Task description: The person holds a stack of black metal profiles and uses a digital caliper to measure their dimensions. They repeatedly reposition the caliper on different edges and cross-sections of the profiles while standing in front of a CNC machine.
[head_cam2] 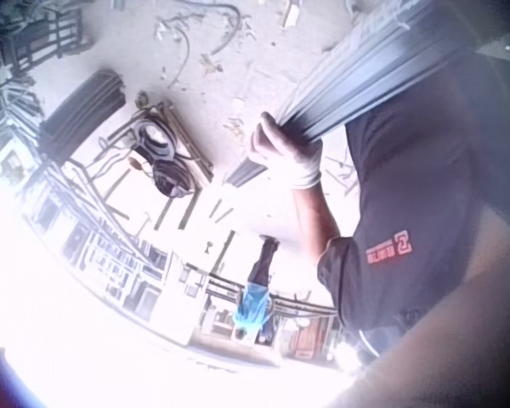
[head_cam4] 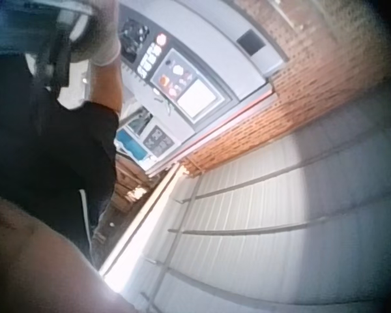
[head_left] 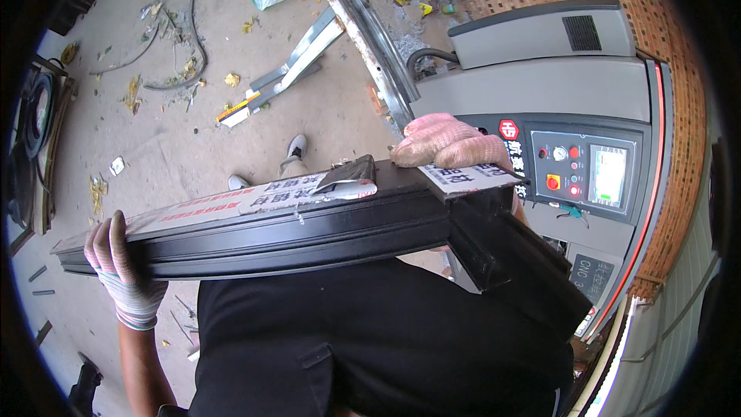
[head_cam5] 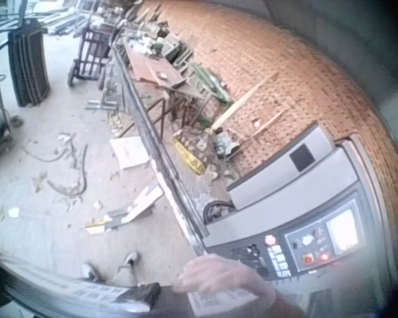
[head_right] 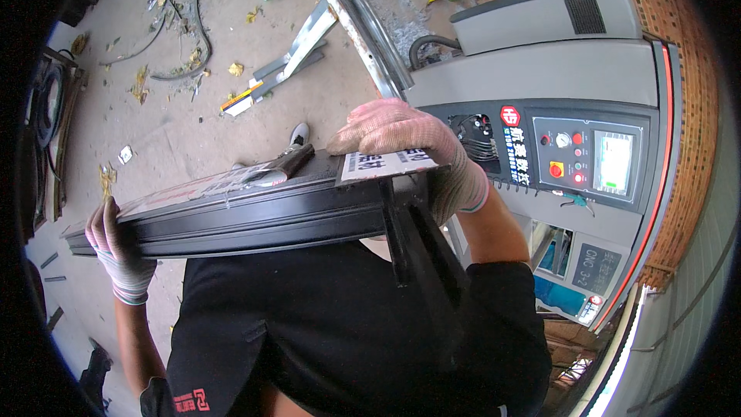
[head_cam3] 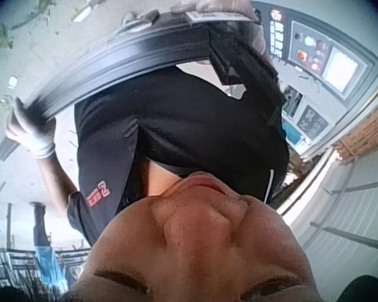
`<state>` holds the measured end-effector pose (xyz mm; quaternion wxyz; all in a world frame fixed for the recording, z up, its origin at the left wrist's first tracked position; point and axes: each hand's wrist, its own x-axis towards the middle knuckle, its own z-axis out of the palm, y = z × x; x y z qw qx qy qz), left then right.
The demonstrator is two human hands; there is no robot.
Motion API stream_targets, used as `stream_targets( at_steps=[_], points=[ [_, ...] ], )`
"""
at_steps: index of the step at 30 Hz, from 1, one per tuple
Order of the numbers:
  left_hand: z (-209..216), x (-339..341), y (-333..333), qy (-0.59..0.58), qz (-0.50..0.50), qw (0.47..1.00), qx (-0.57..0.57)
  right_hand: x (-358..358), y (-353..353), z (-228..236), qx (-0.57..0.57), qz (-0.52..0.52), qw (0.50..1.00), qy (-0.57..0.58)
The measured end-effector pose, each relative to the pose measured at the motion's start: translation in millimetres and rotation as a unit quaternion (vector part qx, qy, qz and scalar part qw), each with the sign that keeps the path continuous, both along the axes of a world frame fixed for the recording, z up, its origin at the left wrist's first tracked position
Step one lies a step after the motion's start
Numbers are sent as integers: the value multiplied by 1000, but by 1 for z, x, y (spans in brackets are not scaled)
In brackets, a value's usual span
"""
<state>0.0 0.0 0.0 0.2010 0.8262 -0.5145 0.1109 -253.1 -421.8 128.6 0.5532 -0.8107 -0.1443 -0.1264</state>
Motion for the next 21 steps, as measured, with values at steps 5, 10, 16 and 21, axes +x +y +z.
stream_targets(
  at_steps=[5, 10, 16, 21],
  points=[
    [-1, -4, 3, -25, 1, 999, -22, -6, -4, -3, -43, 37, 998, 10],
    [0, -6, 8, -32, 3, 999, -21, -7, 0, 3, -72, 32, 997, -10],
    [-2, -9, 12, -44, 0, 999, -28, -7, 8, 4, -64, 28, 997, -25],
    [-1, -8, 11, -44, 1, 999, -30, -8, 12, 3, -45, 20, 998, -33]
  ],
)
